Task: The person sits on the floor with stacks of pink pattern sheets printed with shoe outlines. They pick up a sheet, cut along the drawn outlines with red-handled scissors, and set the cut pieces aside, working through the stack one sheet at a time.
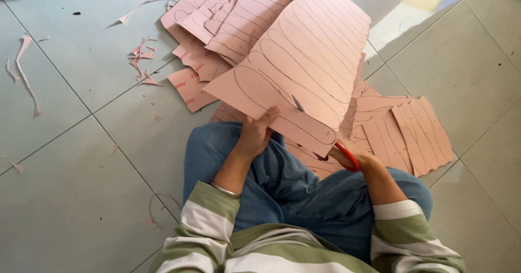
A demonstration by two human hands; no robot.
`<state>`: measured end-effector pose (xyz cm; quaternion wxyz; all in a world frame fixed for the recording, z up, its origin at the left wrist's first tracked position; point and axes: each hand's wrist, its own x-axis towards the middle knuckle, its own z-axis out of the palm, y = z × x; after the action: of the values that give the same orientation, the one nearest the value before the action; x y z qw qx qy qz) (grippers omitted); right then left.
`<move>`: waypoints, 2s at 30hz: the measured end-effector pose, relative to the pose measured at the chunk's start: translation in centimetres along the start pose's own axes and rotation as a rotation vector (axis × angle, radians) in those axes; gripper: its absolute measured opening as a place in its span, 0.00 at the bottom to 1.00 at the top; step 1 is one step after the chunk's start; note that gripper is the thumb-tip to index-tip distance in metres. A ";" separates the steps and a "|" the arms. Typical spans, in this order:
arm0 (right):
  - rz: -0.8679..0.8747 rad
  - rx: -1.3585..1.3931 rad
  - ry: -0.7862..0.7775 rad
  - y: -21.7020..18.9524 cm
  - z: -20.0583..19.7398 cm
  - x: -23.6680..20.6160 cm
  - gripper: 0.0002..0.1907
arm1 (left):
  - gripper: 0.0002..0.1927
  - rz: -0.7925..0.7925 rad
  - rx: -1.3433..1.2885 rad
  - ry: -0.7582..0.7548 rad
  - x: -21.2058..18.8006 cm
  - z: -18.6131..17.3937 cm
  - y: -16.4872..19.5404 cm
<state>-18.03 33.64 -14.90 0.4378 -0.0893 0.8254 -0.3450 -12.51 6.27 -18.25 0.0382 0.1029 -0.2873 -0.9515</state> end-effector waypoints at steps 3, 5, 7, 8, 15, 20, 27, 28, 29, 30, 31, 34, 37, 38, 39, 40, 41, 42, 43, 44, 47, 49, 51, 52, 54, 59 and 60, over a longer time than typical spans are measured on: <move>0.037 -0.016 0.060 1.6 0.4 0.7 0.23 | 0.12 -0.010 0.039 -0.032 -0.1 0.2 -0.2; 0.050 -0.018 0.075 2.0 0.4 0.7 0.23 | 0.11 -0.012 0.046 -0.041 -0.2 0.2 -0.2; 0.064 -0.016 0.075 2.1 0.3 0.6 0.23 | 0.11 0.012 0.054 -0.032 -0.3 0.2 -0.1; 0.067 -0.018 0.075 2.2 0.1 0.6 0.23 | 0.12 0.028 0.059 -0.029 -0.3 0.3 0.0; 0.083 -0.023 0.091 1.1 0.3 0.2 0.24 | 0.11 0.056 0.345 -0.115 -0.9 0.4 1.3; 0.101 -0.061 0.139 1.1 1.5 0.9 0.26 | 0.14 0.035 0.191 -0.195 -0.9 0.6 1.5; -0.211 0.028 0.115 1.3 2.5 1.2 0.24 | 0.13 -0.020 0.054 -0.170 -0.9 0.5 1.3; -0.207 0.070 0.075 1.2 2.5 1.2 0.23 | 0.14 -0.020 0.039 -0.159 -0.8 0.5 1.2; -0.202 0.112 0.033 1.0 2.5 1.0 0.21 | 0.14 -0.021 0.023 -0.147 -0.8 0.5 1.2; -0.195 0.155 -0.009 0.9 2.5 0.8 0.20 | 0.13 0.010 0.081 -0.164 -0.7 0.6 1.2; -0.195 0.185 -0.037 0.8 2.5 0.8 0.20 | 0.12 0.041 0.139 -0.183 -0.6 0.5 1.3; -0.183 0.169 -0.026 0.7 2.6 0.5 0.20 | 0.13 0.034 0.187 -0.176 -0.7 0.8 1.6; -0.174 0.134 0.008 1.1 2.9 0.6 0.20 | 0.11 0.045 0.316 -0.152 -1.0 1.3 1.8; -0.176 0.131 0.018 1.3 3.0 0.7 0.20 | 0.10 0.059 0.384 -0.147 -1.2 1.4 1.9; -0.176 0.128 0.022 1.5 3.1 0.9 0.20 | 0.10 0.078 0.417 -0.154 -1.2 1.5 2.0; -0.178 0.127 0.026 1.6 3.2 1.1 0.20 | 0.10 0.097 0.449 -0.159 -1.3 1.6 2.1; -0.180 0.128 0.028 1.7 3.3 1.2 0.20 | 0.10 0.117 0.481 -0.164 -1.3 1.6 2.2; -0.183 0.131 0.029 1.8 3.4 1.4 0.21 | 0.10 0.112 0.481 -0.164 -1.3 1.7 2.1; -0.185 0.136 0.027 1.8 3.4 1.5 0.21 | 0.11 0.106 0.483 -0.165 -1.3 1.6 2.1; -0.192 0.139 0.024 1.8 3.4 1.5 0.21 | 0.11 0.101 0.483 -0.165 -1.3 1.6 2.0; -0.200 0.148 0.017 1.6 3.5 1.4 0.21 | 0.12 0.100 0.472 -0.152 -1.1 1.3 1.6; -0.199 0.151 0.016 1.5 3.5 1.3 0.21 | 0.12 0.054 0.414 -0.132 -0.9 1.2 1.5; -0.200 0.152 0.013 1.2 3.6 1.2 0.21 | 0.13 0.059 0.425 -0.095 -0.8 1.2 1.5; -0.201 0.153 0.009 1.1 3.7 1.1 0.21 | 0.13 0.086 0.467 -0.070 -0.7 1.3 1.6; -0.201 0.155 0.007 0.7 3.8 1.2 0.21 | 0.14 0.120 0.437 -0.010 -0.4 1.5 1.9; -0.205 0.161 0.001 0.1 4.1 1.3 0.22 | 0.14 0.215 0.472 0.067 0.3 2.0 2.7; -0.200 0.155 0.008 0.1 4.2 1.3 0.22 | 0.14 0.205 0.451 0.049 0.3 2.0 2.7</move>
<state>-15.52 31.12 -17.42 0.4037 -0.1357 0.7848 -0.4502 -13.16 5.11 -15.17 0.1178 0.1022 -0.5003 -0.8517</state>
